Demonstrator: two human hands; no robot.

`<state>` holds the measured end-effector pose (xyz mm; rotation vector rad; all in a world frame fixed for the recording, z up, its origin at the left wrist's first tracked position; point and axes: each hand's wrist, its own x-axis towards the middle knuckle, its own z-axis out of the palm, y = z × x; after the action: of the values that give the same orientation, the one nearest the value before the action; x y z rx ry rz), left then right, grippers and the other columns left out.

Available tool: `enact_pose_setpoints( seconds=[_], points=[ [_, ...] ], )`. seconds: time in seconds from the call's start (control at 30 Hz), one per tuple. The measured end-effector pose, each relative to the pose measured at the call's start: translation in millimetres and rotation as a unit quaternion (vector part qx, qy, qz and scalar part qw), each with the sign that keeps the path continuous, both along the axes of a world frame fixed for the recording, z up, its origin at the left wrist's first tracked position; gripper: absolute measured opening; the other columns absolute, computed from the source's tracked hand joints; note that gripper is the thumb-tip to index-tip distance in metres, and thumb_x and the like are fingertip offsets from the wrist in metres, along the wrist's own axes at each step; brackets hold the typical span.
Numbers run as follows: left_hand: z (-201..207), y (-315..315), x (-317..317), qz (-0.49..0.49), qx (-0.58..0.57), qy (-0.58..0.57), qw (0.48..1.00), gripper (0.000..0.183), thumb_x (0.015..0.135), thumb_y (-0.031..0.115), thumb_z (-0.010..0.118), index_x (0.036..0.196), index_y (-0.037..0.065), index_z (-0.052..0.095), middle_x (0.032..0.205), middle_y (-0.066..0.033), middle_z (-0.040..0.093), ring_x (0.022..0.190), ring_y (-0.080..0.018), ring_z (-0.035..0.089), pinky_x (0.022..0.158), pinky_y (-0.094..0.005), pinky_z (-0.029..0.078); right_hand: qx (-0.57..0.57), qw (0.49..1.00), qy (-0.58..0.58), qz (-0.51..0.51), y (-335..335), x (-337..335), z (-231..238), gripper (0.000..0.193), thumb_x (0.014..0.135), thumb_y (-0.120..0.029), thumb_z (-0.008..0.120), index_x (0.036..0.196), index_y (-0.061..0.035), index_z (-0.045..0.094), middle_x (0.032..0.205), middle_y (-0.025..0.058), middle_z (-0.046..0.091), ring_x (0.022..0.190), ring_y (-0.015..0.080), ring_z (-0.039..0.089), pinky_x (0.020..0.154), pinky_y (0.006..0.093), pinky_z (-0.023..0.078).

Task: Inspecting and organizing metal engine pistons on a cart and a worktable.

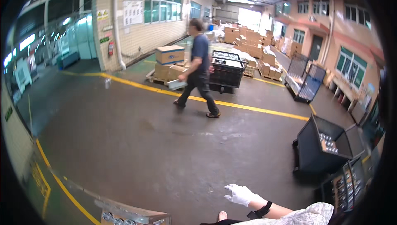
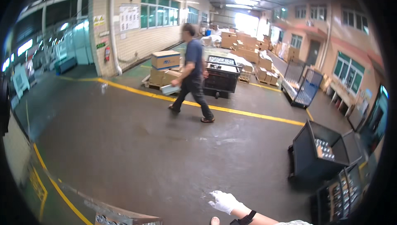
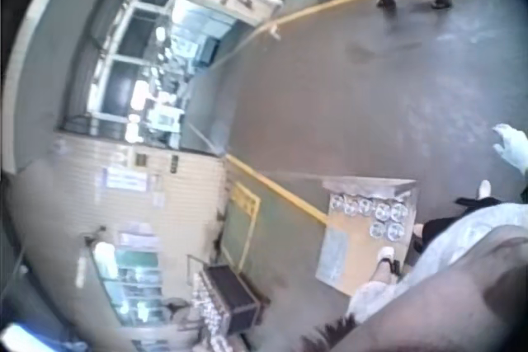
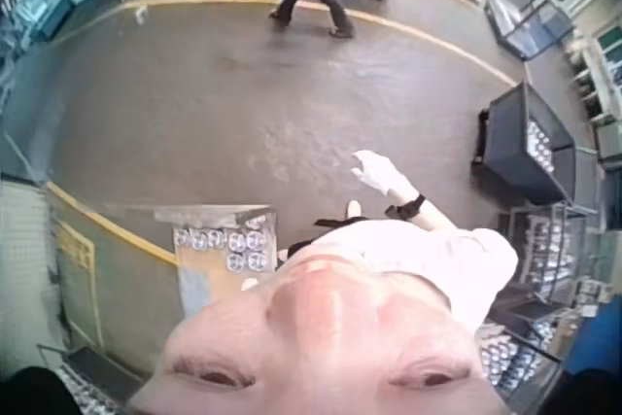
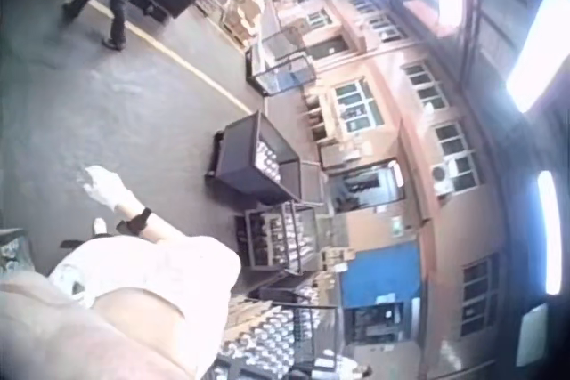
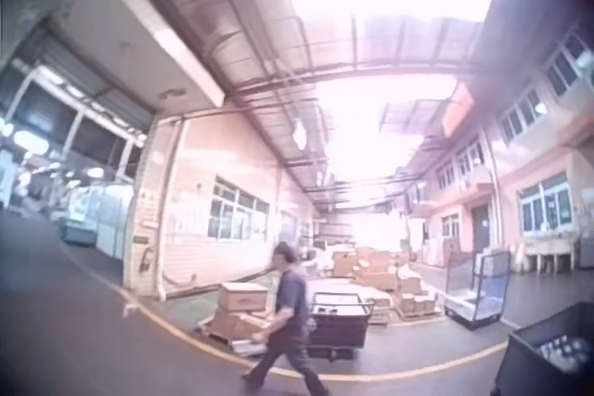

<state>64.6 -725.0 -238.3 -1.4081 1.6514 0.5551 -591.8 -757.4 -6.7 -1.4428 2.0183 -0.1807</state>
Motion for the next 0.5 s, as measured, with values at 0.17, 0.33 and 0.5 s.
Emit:
enact_pose_setpoints(
  seconds=[0.17, 0.33, 0.5],
  points=[
    [19.4, -160.1, -198.0, 0.205, -0.155, 0.109, 0.960, 0.032, 0.087, 0.025, 0.043, 0.096, 0.008, 0.070, 0.107, -0.0208, 0.064, 0.094, -0.0347, 0.063, 0.074, -0.0438, 0.049, 0.004, 0.999, -0.029, 0.046, -16.9, -150.9, 35.5, 0.050, 0.089, -0.038, 0.049, 0.128, -0.0069, 0.050, 0.119, 0.0184, 0.059, 0.107, 0.0340, 0.058, 0.088, 0.0418, 0.048],
    [53.8, -277.0, -342.2, -0.048, -0.161, 0.077, 0.983, 0.031, 0.087, 0.026, 0.045, 0.096, 0.010, 0.070, 0.107, -0.0176, 0.065, 0.094, -0.0324, 0.063, 0.076, -0.0427, 0.050, -0.122, 0.984, -0.094, -0.093, 24.1, -233.8, 72.8, 0.052, 0.092, -0.039, 0.046, 0.130, -0.0043, 0.048, 0.121, 0.0195, 0.058, 0.108, 0.0355, 0.057, 0.093, 0.0427, 0.045],
    [98.7, -393.7, -447.8, -0.335, -0.085, -0.035, 0.938, 0.029, 0.086, 0.027, 0.048, 0.095, 0.011, 0.070, 0.107, -0.0145, 0.066, 0.095, -0.0300, 0.064, 0.078, -0.0416, 0.050, 0.029, 0.963, -0.184, -0.194, 24.1, -321.4, 28.6, 0.042, 0.089, -0.035, 0.044, 0.117, -0.0079, 0.060, 0.105, 0.0182, 0.065, 0.095, 0.0380, 0.061, 0.084, 0.0442, 0.049]
  ],
)
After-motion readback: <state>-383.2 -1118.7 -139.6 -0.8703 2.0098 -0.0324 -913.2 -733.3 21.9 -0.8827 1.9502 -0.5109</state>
